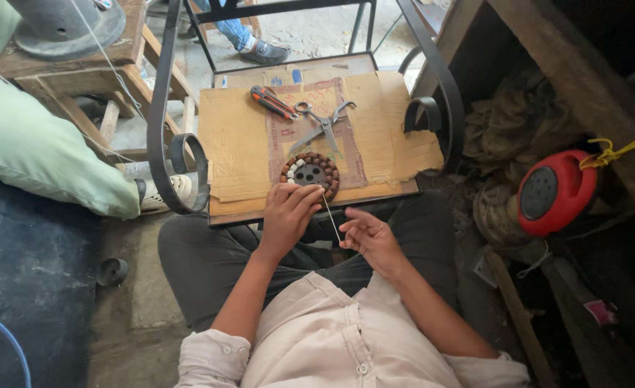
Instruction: The person sits on the floor and winds white wire around a circular wooden bobbin with multiple slots. They use their hands to guide the wire and a pair of pliers to cut the wire after winding.
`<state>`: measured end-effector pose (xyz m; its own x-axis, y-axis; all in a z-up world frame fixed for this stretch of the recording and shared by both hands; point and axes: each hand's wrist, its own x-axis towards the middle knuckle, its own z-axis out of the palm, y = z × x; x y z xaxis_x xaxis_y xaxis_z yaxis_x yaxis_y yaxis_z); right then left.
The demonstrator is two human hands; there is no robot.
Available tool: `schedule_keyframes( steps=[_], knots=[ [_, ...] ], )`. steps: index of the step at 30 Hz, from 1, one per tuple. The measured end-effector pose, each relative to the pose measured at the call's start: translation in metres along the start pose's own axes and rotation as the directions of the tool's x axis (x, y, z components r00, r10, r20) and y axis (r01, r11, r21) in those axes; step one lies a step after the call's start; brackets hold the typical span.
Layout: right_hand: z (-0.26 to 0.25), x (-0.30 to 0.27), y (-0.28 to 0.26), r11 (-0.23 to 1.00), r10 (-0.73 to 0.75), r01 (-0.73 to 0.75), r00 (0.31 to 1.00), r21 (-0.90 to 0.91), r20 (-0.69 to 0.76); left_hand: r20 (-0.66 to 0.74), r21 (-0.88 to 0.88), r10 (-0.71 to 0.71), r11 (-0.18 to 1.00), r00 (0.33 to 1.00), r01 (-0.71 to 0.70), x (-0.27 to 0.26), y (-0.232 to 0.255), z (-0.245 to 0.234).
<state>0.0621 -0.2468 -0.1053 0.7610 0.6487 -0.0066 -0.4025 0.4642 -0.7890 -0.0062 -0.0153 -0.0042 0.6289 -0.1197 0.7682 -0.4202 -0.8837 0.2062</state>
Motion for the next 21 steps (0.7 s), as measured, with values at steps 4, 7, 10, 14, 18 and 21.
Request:
schedule_keyframes(
  steps=[4,7,10,14,18,21],
  knots=[
    [0.033,-0.006,-0.025,1.000,0.009,-0.009,0.999,0.000,-0.032,0.019,-0.031,-0.019,0.999,1.000,0.020,-0.005,-0.004,-0.006],
    [0.051,-0.003,-0.039,1.000,-0.010,0.009,1.000,-0.015,-0.027,0.039,-0.047,-0.043,0.998,0.998,0.045,-0.007,-0.009,-0.012],
    [0.065,0.001,-0.037,1.000,0.000,-0.002,0.997,-0.016,-0.082,0.034,-0.019,-0.061,0.998,0.998,0.062,-0.012,-0.008,-0.014],
    [0.076,0.007,-0.028,0.996,0.090,-0.091,0.990,-0.010,-0.105,0.013,-0.024,-0.081,0.996,0.997,0.081,-0.010,-0.008,-0.009],
    [0.078,0.001,-0.022,0.988,0.138,-0.146,0.982,-0.053,-0.125,0.012,-0.021,-0.068,0.997,0.998,0.068,-0.016,-0.009,-0.009],
    [0.077,0.005,-0.032,0.991,0.071,-0.083,0.990,-0.103,-0.118,0.002,-0.001,-0.042,0.999,0.999,0.042,-0.015,-0.011,-0.008]
  ],
)
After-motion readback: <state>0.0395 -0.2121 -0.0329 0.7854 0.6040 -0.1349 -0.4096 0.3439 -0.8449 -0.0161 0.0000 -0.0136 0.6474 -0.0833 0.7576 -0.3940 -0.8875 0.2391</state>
